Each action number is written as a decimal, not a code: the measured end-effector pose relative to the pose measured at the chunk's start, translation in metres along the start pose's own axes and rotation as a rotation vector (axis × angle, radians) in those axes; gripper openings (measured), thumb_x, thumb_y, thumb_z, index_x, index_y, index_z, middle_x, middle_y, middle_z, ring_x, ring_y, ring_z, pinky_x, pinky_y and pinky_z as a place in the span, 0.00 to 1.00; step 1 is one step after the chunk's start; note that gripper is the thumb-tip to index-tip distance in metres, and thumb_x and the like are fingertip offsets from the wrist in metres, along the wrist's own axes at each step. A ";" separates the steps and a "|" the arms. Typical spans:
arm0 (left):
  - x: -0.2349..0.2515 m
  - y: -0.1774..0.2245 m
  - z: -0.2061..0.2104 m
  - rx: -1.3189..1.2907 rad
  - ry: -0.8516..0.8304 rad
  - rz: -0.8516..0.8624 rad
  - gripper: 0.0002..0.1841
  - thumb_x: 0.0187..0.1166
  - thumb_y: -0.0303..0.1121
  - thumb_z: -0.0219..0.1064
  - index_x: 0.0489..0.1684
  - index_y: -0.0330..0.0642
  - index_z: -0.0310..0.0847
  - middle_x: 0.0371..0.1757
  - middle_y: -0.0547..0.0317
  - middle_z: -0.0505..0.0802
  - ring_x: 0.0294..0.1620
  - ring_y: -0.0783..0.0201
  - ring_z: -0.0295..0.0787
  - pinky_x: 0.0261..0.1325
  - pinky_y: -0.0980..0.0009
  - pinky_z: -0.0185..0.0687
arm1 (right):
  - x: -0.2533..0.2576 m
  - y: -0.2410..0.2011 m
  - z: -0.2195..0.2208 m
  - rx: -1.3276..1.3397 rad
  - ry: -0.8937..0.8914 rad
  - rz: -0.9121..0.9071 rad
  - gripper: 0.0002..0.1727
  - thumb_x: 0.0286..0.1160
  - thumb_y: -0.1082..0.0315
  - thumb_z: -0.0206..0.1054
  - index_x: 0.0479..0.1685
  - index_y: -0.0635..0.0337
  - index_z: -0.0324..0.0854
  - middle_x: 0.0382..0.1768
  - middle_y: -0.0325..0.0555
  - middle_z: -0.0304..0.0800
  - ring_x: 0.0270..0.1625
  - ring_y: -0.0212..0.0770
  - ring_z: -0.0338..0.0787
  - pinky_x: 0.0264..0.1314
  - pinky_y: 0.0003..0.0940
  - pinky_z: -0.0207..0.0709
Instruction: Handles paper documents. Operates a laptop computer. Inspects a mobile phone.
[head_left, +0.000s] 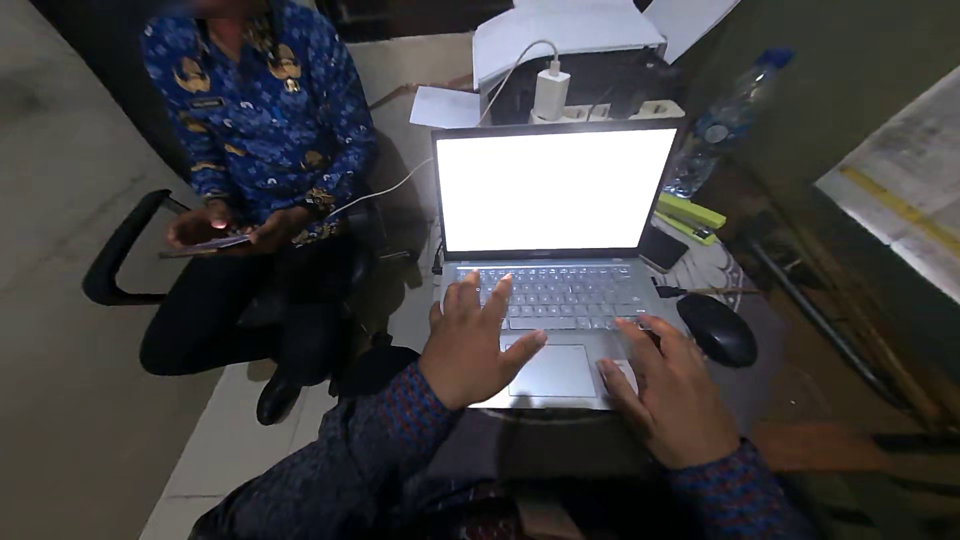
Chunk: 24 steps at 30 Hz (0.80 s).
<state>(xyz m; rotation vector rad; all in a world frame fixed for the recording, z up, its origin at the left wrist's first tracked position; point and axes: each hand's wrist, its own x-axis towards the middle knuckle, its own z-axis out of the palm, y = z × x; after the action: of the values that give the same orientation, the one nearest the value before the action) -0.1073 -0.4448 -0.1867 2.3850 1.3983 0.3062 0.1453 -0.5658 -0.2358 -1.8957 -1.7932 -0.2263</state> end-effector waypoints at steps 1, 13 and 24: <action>0.007 0.002 -0.001 0.015 -0.037 -0.023 0.51 0.68 0.85 0.43 0.93 0.68 0.57 0.92 0.39 0.60 0.92 0.31 0.50 0.79 0.22 0.53 | 0.000 0.000 0.000 -0.006 -0.001 0.001 0.39 0.78 0.33 0.51 0.73 0.53 0.83 0.72 0.65 0.81 0.72 0.64 0.82 0.69 0.58 0.79; 0.013 0.005 0.009 0.066 -0.060 -0.060 0.50 0.65 0.87 0.37 0.92 0.78 0.56 0.96 0.41 0.52 0.94 0.27 0.37 0.81 0.17 0.36 | 0.025 -0.001 -0.008 -0.014 -0.050 -0.005 0.40 0.79 0.30 0.48 0.70 0.51 0.85 0.75 0.66 0.78 0.67 0.70 0.83 0.63 0.65 0.79; -0.024 -0.006 0.026 0.078 0.208 0.029 0.51 0.67 0.85 0.44 0.91 0.68 0.63 0.90 0.40 0.67 0.89 0.37 0.60 0.79 0.34 0.65 | 0.032 0.006 0.009 0.071 -0.004 -0.009 0.39 0.80 0.34 0.52 0.75 0.56 0.81 0.67 0.62 0.85 0.67 0.63 0.85 0.66 0.61 0.79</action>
<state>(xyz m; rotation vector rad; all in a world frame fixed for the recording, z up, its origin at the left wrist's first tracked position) -0.1144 -0.4687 -0.2132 2.4976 1.4912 0.5300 0.1531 -0.5335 -0.2303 -1.8399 -1.7894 -0.1599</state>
